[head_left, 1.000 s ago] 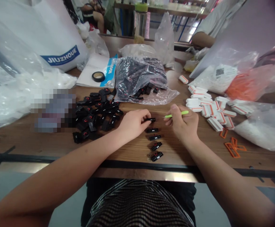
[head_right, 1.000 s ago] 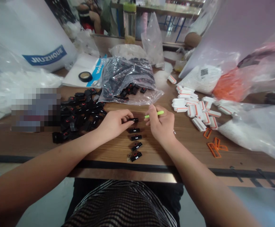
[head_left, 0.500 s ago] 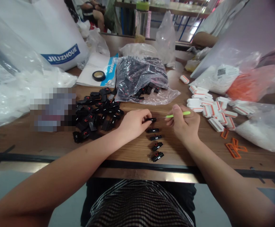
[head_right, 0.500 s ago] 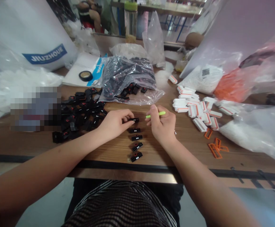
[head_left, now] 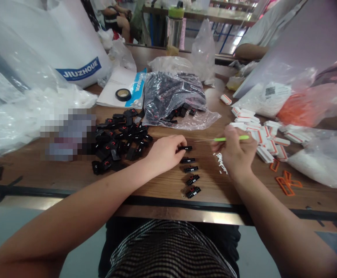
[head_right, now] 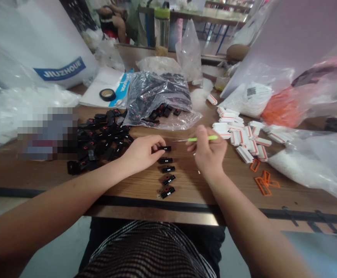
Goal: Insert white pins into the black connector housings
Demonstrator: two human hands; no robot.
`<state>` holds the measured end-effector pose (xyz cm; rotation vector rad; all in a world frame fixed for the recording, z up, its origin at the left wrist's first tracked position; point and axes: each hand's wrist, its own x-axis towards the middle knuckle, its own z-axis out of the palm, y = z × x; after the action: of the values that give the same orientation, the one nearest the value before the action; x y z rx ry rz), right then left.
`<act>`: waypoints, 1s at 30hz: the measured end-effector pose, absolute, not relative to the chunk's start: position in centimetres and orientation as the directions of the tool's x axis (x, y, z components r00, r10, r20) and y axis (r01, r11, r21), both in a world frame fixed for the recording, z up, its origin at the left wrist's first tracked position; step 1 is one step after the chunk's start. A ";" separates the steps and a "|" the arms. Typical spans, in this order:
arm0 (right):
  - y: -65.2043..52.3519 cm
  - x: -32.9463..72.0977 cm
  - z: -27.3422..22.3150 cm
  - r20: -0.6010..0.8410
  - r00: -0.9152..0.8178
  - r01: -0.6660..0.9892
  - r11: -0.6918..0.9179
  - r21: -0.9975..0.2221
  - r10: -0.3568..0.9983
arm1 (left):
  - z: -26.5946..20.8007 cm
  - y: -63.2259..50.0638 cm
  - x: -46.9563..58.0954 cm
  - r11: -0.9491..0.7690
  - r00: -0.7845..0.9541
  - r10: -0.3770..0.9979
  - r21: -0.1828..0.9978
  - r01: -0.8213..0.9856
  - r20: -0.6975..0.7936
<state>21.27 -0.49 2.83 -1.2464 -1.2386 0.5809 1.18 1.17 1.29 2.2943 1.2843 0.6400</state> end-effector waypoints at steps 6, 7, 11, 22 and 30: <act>0.4 22.8 3.8 0.410 0.522 0.179 0.374 -0.910 0.748 | 4.3 -3.0 2.5 -0.697 0.660 0.710 0.374 0.612 0.245; 0.4 22.9 3.8 0.424 0.521 0.187 0.385 -0.904 0.741 | 4.3 -3.7 2.9 -0.748 0.713 0.654 0.356 0.560 0.252; 0.3 23.0 3.5 0.479 0.475 0.236 0.417 -0.878 0.739 | 2.6 -4.7 4.2 -0.800 0.779 0.594 0.255 0.544 0.201; 0.2 23.6 3.4 0.442 0.482 0.267 0.354 -0.896 0.756 | 2.3 0.2 -2.4 -0.650 0.627 0.758 0.116 0.751 0.183; 0.0 23.5 3.5 0.458 0.461 0.287 0.361 -0.887 0.760 | 2.0 1.7 -7.6 -0.596 0.573 0.789 0.048 0.802 0.222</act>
<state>23.50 0.02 3.50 -1.2117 -1.1012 0.4017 -7.64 1.74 2.03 2.8373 1.4364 0.3543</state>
